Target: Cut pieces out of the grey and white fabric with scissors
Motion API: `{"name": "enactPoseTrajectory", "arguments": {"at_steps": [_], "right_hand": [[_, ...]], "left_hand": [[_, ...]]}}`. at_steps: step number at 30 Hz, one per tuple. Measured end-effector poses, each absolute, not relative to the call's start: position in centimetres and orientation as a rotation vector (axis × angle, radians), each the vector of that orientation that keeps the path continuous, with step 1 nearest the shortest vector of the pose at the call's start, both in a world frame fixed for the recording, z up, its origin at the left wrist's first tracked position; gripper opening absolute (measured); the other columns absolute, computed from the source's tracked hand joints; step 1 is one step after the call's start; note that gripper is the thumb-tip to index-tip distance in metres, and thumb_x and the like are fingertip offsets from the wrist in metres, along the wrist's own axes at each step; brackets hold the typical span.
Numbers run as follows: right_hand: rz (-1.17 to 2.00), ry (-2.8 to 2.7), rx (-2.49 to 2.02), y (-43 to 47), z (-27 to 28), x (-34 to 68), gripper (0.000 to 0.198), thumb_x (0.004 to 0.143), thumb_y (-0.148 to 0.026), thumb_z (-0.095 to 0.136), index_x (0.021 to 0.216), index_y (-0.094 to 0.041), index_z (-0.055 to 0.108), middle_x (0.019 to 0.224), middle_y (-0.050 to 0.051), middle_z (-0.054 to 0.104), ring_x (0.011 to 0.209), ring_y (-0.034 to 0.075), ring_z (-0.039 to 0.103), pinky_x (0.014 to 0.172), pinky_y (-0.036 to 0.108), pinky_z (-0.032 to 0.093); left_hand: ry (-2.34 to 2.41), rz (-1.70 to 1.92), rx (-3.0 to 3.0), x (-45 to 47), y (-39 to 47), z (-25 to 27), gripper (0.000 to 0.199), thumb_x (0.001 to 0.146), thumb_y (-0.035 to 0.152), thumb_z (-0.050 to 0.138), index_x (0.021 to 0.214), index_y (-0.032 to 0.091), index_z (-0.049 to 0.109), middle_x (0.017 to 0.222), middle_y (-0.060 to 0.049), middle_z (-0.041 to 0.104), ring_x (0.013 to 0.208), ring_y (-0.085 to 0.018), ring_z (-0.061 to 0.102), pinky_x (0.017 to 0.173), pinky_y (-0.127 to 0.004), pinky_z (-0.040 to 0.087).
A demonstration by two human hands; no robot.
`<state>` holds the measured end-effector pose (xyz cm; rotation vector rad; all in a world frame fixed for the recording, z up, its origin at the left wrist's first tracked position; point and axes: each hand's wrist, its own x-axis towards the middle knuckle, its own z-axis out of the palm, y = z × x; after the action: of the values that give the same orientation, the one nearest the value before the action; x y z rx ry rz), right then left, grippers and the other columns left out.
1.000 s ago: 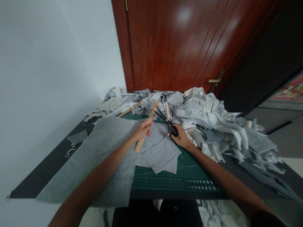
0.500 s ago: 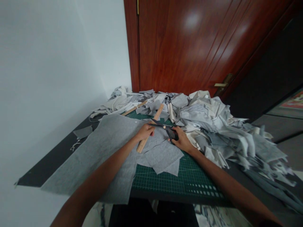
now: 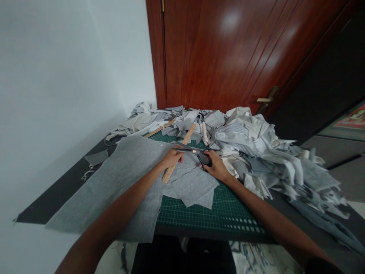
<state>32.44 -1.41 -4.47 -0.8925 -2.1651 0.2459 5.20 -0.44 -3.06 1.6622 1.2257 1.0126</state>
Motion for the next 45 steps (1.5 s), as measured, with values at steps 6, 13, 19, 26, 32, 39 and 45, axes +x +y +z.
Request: {"name": "enactPoseTrajectory", "arguments": {"at_steps": [6,13,19,26,32,39,45], "right_hand": [[0.315,-2.038,-0.988,-0.9,-4.5,32.7,0.053,0.084,-0.043,0.072,0.127,-0.018,0.056,0.111,0.014,0.062,0.094,0.030,0.063,0.085,0.050,0.055],[0.419,-1.955,-1.015,-0.7,-4.6,32.7,0.055,0.080,-0.047,0.077,0.123,-0.020,0.057,0.107,0.011,0.062,0.089,0.027,0.062,0.082,0.047,0.056],[0.494,-1.869,-1.036,-0.2,-5.0,33.1,0.052,0.085,-0.046,0.069,0.127,-0.021,0.053,0.105,0.008,0.060,0.092,0.025,0.059,0.087,0.045,0.053],[0.607,-1.774,-1.032,0.5,-5.5,33.6,0.043,0.091,-0.052,0.063,0.122,-0.024,0.053,0.092,0.002,0.056,0.080,0.020,0.056,0.076,0.036,0.053],[0.653,-1.744,-1.010,0.5,-5.6,33.7,0.046,0.090,-0.058,0.064,0.119,-0.025,0.053,0.095,0.003,0.057,0.086,0.022,0.058,0.079,0.037,0.054],[0.700,-1.738,-1.002,0.2,-5.3,33.6,0.044,0.088,-0.058,0.066,0.115,-0.025,0.053,0.094,0.003,0.059,0.085,0.022,0.059,0.080,0.038,0.055],[0.741,-1.738,-0.988,0.2,-5.0,33.5,0.040,0.087,-0.058,0.068,0.105,-0.026,0.053,0.091,0.002,0.058,0.081,0.021,0.059,0.080,0.039,0.055]], "left_hand": [[1.182,0.986,1.680,5.5,-0.5,-3.3,0.042,0.093,0.043,0.053,0.120,0.011,0.061,0.055,0.006,0.058,0.047,-0.012,0.052,0.050,-0.022,0.040],[1.179,0.923,1.742,5.5,-1.0,-3.0,0.049,0.094,0.048,0.054,0.124,0.010,0.062,0.057,0.005,0.056,0.048,-0.011,0.050,0.049,-0.022,0.037],[1.200,0.879,1.781,5.5,-1.6,-2.4,0.046,0.095,0.043,0.053,0.126,0.010,0.063,0.061,0.004,0.058,0.048,-0.011,0.046,0.047,-0.022,0.035],[1.234,0.844,1.806,5.6,-2.0,-1.8,0.040,0.095,0.040,0.053,0.123,0.012,0.064,0.060,0.004,0.057,0.047,-0.010,0.047,0.047,-0.021,0.034],[1.236,0.827,1.840,5.7,-2.2,-1.6,0.039,0.096,0.042,0.052,0.118,0.013,0.066,0.061,0.004,0.057,0.045,-0.010,0.045,0.046,-0.021,0.033],[1.234,0.806,1.882,5.8,-2.4,-1.4,0.038,0.096,0.041,0.052,0.116,0.013,0.067,0.062,0.003,0.058,0.043,-0.009,0.043,0.045,-0.022,0.032],[1.232,0.802,1.898,5.9,-2.6,-1.2,0.035,0.096,0.041,0.052,0.113,0.013,0.067,0.062,0.003,0.059,0.043,-0.009,0.044,0.046,-0.022,0.034]]}}
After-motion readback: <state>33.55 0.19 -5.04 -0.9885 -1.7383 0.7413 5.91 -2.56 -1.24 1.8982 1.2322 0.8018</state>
